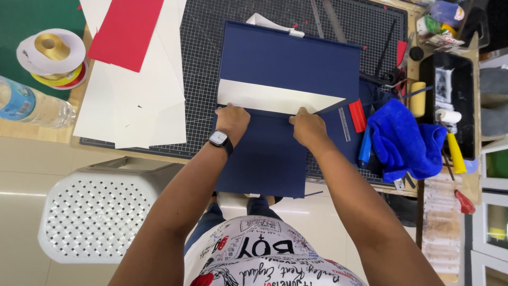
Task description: Lining the interior of a blue box with white paper by aligning and smoothing it with hands.
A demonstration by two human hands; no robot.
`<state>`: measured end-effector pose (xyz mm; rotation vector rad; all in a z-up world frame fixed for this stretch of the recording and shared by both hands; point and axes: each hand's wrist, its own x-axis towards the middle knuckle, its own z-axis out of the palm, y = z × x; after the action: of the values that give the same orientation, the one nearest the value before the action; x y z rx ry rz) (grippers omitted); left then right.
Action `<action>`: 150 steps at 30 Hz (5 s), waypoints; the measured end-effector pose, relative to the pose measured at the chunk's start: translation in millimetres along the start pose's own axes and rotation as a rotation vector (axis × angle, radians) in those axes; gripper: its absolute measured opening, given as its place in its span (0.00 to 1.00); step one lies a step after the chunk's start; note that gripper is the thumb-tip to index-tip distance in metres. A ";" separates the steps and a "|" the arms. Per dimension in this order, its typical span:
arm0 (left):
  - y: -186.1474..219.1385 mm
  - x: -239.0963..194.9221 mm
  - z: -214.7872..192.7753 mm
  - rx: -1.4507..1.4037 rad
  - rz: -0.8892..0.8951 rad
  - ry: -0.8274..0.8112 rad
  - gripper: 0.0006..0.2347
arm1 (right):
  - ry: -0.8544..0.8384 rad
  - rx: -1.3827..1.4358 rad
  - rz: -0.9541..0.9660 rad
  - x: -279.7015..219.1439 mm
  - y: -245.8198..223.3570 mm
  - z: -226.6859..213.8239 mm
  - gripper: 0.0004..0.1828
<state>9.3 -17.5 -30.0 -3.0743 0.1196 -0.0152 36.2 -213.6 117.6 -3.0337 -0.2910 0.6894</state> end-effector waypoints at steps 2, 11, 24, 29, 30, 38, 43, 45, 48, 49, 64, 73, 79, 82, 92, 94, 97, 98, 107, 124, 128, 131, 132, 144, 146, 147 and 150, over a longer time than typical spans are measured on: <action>-3.7 2.9 6.2 -0.005 0.015 -0.040 0.07 | 0.003 -0.044 -0.057 -7.4 1.5 0.5 0.12; -9.9 -5.2 -12.2 0.043 0.118 -0.102 0.08 | 0.020 -0.038 -0.061 -13.8 6.9 22.1 0.26; -8.7 -7.3 -6.5 0.081 0.130 0.077 0.06 | 0.087 -0.041 0.008 7.7 10.6 36.6 0.23; -10.3 -1.2 10.1 0.040 0.110 0.034 0.06 | 0.105 -0.018 0.010 3.3 6.6 31.9 0.22; -11.6 0.1 13.3 0.051 0.125 0.031 0.06 | 0.116 -0.014 0.020 2.1 6.3 32.2 0.21; -6.3 -14.9 -25.7 0.017 0.119 -0.020 0.08 | 0.068 -0.050 -0.023 -0.4 6.0 24.7 0.23; -6.5 -12.9 -32.5 -0.002 0.111 -0.053 0.07 | 0.057 -0.004 -0.015 -3.0 6.5 11.4 0.21; -6.6 -6.6 -15.2 -0.003 0.075 -0.042 0.06 | 0.019 -0.048 -0.066 -1.7 8.3 6.7 0.23; -4.6 -2.4 -11.7 -0.045 0.042 -0.081 0.08 | 0.008 -0.020 -0.045 -3.7 5.3 3.3 0.23; -5.7 -2.0 -9.7 -0.046 0.032 -0.077 0.08 | 0.012 -0.027 -0.054 -3.0 4.9 1.7 0.23; -7.3 3.0 3.9 -0.026 0.035 0.040 0.06 | -0.011 -0.014 -0.057 -7.5 0.2 -7.2 0.16; -9.5 -0.8 -0.6 0.022 0.105 0.044 0.08 | 0.006 0.041 0.033 0.7 -2.2 5.7 0.16; -10.2 -6.8 -9.3 0.066 0.115 0.216 0.12 | 0.036 0.001 0.027 -0.6 -4.9 8.3 0.14; -5.2 -11.0 -16.7 0.122 0.095 0.390 0.15 | 0.039 -0.033 0.010 3.3 -0.3 19.7 0.16; -7.3 -4.9 -34.5 -0.030 0.070 -0.134 0.09 | 0.026 0.050 0.061 -13.5 -10.2 0.0 0.14; -5.1 -7.8 -40.4 -0.016 0.081 -0.151 0.09 | 0.026 0.033 0.047 -14.2 -9.9 -1.4 0.14; 5.6 -13.4 -54.0 -0.039 -0.001 -0.222 0.12 | 0.021 -0.008 0.008 -11.2 -6.4 -1.5 0.15; 11.1 -15.3 -57.3 -0.077 -0.108 -0.182 0.12 | 0.021 -0.011 0.006 -14.6 -8.6 -5.3 0.14; 2.3 -6.8 13.4 -0.042 -0.121 0.155 0.13 | 0.016 0.009 -0.044 -16.9 -0.2 -3.8 0.17; -4.4 -12.9 -14.3 -0.063 -0.026 -0.048 0.15 | 0.002 -0.078 -0.097 3.0 16.4 19.3 0.26; -1.7 -15.8 -31.0 -0.017 0.002 -0.121 0.12 | -0.008 -0.096 -0.090 -8.3 5.2 11.6 0.28; -0.7 -10.9 -26.7 -0.009 0.023 -0.111 0.11 | 0.008 -0.112 -0.077 -8.7 4.6 17.6 0.28; -0.9 -9.4 -25.6 -0.012 0.032 -0.103 0.10 | 0.031 -0.115 -0.078 -7.8 5.3 21.1 0.27; -13.3 12.8 -8.4 -0.182 0.103 -0.172 0.08 | 0.219 -0.064 -0.029 -4.9 -4.9 63.3 0.28; -13.9 9.9 -17.9 -0.172 0.104 -0.181 0.07 | 0.248 -0.096 -0.053 9.3 -1.1 83.9 0.27; -12.9 8.2 -23.0 -0.161 0.102 -0.190 0.07 | 0.277 -0.128 -0.082 15.4 2.0 94.2 0.27; -11.4 2.7 -32.6 -0.161 0.103 -0.180 0.07 | 0.323 -0.122 -0.128 18.1 -12.2 102.0 0.26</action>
<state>12.5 -8.4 3.3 -3.2043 0.2828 0.2892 6.1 -200.8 18.5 -3.1360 -0.5274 0.1744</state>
